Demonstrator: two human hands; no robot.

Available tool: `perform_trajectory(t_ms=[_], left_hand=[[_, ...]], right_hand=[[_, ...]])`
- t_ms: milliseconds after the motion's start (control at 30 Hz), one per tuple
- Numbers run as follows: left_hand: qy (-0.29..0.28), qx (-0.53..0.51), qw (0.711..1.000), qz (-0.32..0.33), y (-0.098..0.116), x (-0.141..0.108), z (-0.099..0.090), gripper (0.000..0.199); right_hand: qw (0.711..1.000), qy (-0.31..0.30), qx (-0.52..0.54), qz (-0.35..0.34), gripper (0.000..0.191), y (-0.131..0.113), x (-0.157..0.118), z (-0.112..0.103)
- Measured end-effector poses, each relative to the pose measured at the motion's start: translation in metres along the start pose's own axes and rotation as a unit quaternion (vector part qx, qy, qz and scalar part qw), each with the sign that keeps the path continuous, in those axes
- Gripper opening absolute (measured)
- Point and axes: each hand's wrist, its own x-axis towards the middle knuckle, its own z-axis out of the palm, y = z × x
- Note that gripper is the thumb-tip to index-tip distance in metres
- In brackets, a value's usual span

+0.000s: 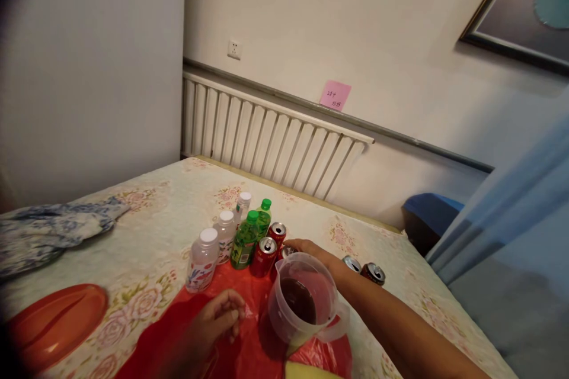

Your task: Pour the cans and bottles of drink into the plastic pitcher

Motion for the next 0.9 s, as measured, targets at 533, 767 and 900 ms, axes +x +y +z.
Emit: perform_trajectory(t_ms=[533,767,900], left_hand=[[-0.013,0.018,1.0,0.005,0.024,-0.013,0.004,0.018],[0.007,0.012,0.997,0.07,0.01,-0.008,-0.011,0.05],[-0.041,-0.011,0.991,0.13,-0.001,-0.001,-0.026,0.094]], right_hand=[[0.98,0.013,-0.197,-0.015,0.04,-0.046,0.004,-0.067],[0.98,-0.014,-0.179,-0.081,0.048,-0.148,-0.025,-0.051],[0.961,-0.095,-0.219,-0.14,0.051,-0.19,-0.051,-0.004]])
